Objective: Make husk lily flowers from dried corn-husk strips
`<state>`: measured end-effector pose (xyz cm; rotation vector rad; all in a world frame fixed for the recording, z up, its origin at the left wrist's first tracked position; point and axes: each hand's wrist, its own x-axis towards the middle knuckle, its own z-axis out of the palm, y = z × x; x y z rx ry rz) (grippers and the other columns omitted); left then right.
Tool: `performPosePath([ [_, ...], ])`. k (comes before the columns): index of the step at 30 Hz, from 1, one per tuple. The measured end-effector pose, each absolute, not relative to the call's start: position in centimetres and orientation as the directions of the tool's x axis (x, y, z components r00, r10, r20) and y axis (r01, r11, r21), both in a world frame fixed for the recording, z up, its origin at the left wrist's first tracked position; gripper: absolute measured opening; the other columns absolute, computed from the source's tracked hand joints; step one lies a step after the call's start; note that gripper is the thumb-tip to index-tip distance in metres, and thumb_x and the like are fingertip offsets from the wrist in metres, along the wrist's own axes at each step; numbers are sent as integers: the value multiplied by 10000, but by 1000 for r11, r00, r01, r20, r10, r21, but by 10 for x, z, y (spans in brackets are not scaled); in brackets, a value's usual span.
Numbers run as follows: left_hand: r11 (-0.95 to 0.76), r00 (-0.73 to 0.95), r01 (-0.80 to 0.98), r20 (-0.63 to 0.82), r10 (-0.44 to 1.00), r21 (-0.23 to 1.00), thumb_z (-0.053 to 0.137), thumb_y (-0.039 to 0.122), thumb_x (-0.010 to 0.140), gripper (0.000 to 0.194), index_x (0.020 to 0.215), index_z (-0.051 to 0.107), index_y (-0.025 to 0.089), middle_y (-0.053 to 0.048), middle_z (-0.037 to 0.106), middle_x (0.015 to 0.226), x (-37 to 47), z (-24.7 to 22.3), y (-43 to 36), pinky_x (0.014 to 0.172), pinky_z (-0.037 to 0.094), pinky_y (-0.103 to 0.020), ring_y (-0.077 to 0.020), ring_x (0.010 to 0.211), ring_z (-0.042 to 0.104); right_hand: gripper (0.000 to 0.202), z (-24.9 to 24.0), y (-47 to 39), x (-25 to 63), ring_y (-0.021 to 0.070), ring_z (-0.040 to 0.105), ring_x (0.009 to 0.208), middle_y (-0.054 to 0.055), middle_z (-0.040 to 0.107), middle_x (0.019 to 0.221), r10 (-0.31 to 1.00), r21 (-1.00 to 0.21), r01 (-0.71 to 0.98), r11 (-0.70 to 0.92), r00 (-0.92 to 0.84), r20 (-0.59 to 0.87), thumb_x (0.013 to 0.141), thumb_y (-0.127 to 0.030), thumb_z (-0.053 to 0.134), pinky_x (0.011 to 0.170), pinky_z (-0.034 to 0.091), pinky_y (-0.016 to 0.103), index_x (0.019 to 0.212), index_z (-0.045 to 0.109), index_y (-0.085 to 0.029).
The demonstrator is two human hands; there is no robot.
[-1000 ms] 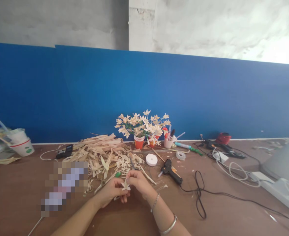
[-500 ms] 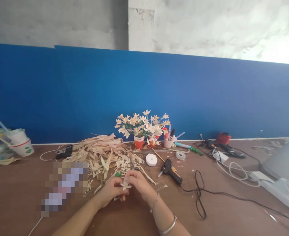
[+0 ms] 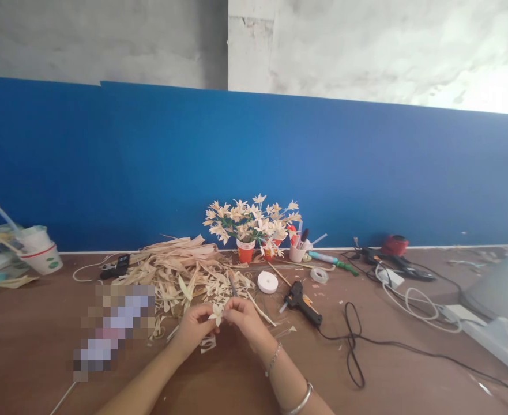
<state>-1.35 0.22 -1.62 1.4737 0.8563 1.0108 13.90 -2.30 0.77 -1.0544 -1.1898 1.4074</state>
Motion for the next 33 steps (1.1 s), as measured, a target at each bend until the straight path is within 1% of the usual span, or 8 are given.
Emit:
performPosePath([
  [5,-233,324,34,210,923,972,558,86,582,140,490,622,169,9,548,552,-13,-11,0,511,395,-219,-116,519,506,172,2,-22,140,91,415,523,-50,481,531,982,-981,-188,-54,-186,-19,632,-272,659,538,300,219,620,522,-169],
  [13,-252,314,48,225,922,967,543,86,581,170,436,567,171,12,518,524,-12,-7,-1,508,389,-210,-117,528,504,225,-4,-21,140,113,472,553,-38,507,553,981,-980,-190,-54,-191,-17,628,-324,682,557,339,233,625,514,-175],
  [17,-131,344,-35,135,929,991,623,187,617,29,619,627,159,-2,578,651,-9,-17,1,465,401,-209,-109,511,523,198,2,-23,139,109,462,549,-39,512,557,985,-980,-200,-13,-172,22,630,-298,670,571,343,236,609,517,-175],
  [20,-65,335,-45,76,939,997,665,250,627,225,829,630,156,0,596,651,-8,-23,4,463,408,-213,-111,499,523,198,6,-21,140,106,434,539,-41,500,543,993,-987,-160,24,-108,42,631,-315,662,563,327,235,592,525,-177],
  [23,-185,235,-16,183,955,983,639,208,646,254,896,624,163,-32,619,798,-10,-24,6,508,425,-221,-111,553,538,217,6,-19,142,100,395,530,-46,466,521,997,-992,-111,62,-43,67,639,-335,663,546,295,231,577,532,-174],
  [26,-346,153,63,334,930,936,610,159,652,193,840,650,174,-59,594,969,-12,-19,6,528,417,-217,-112,618,541,231,5,-17,143,96,374,522,-50,447,510,998,-994,-91,55,-34,58,648,-349,663,537,276,232,578,536,-170],
  [31,-406,166,143,382,909,903,601,162,658,71,700,655,180,-61,596,904,-13,-11,4,520,387,-210,-161,718,562,265,6,-19,139,94,371,517,-48,444,507,997,-999,-26,46,-63,48,656,-369,660,536,282,232,551,520,-170],
  [33,-389,160,143,367,916,910,602,184,656,39,643,639,180,-60,595,894,-13,-11,4,543,395,-214,-177,764,564,288,6,-18,139,104,394,518,-42,453,510,997,-999,25,48,-61,47,704,-417,607,538,303,238,573,529,-174],
])
